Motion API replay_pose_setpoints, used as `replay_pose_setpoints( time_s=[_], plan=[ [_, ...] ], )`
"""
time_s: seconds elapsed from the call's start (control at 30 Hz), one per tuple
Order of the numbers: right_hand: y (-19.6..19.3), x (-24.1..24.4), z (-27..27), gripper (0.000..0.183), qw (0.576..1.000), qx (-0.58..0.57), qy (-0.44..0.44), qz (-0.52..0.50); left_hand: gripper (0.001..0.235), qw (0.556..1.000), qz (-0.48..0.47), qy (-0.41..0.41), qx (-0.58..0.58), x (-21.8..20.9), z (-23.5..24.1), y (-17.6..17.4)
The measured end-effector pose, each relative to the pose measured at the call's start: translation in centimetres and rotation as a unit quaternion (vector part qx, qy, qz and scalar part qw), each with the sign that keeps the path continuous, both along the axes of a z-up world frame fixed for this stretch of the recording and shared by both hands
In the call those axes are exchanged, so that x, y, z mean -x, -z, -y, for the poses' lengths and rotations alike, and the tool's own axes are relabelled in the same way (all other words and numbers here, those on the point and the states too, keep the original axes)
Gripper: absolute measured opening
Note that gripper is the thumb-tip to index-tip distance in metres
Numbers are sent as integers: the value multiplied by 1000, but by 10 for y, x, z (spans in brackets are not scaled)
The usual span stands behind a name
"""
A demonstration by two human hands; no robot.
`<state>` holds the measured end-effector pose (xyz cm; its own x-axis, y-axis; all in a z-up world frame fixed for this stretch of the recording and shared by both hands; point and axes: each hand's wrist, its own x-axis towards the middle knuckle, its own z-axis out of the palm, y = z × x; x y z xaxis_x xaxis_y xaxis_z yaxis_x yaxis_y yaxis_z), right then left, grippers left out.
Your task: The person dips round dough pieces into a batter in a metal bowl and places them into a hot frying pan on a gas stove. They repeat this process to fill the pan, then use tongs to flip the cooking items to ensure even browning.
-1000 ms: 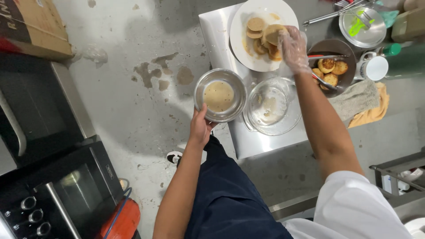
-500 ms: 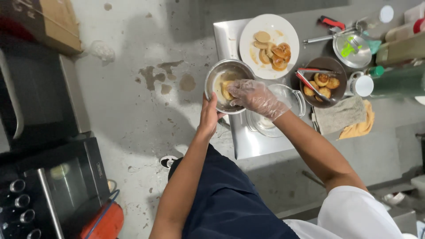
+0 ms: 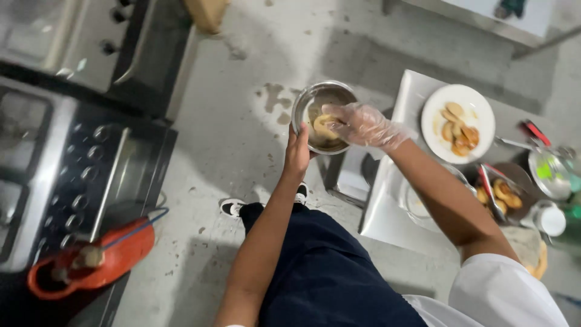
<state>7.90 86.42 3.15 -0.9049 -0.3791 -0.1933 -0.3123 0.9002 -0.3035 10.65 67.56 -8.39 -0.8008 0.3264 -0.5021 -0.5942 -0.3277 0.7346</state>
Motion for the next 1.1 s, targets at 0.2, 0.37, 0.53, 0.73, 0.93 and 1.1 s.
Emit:
replay_pose_setpoints(
  time_s=[0.2, 0.37, 0.53, 0.73, 0.93, 1.1],
  plan=[
    [-35, 61, 121, 51, 982, 116, -120, -91, 69, 993, -33, -114, -2, 21, 108, -15],
    [-12, 85, 236, 79, 944, 6, -323, -69, 70, 979, -37, -194, 56, 27, 206, -46],
    [0, 113, 347, 56, 862, -57, -465, -195, 74, 955, -85, -249, 139, 31, 296, -26],
    [-37, 116, 467, 56, 909, -1, -401, -116, 75, 932, -96, -321, 135, 22, 388, -60],
    [-60, 120, 551, 41, 894, 194, -398, -69, 82, 895, -110, -413, 128, 10, 461, -49],
    [-59, 125, 614, 35, 875, 248, -409, -71, 83, 860, -45, -506, 54, 1, 511, -76]
  ],
)
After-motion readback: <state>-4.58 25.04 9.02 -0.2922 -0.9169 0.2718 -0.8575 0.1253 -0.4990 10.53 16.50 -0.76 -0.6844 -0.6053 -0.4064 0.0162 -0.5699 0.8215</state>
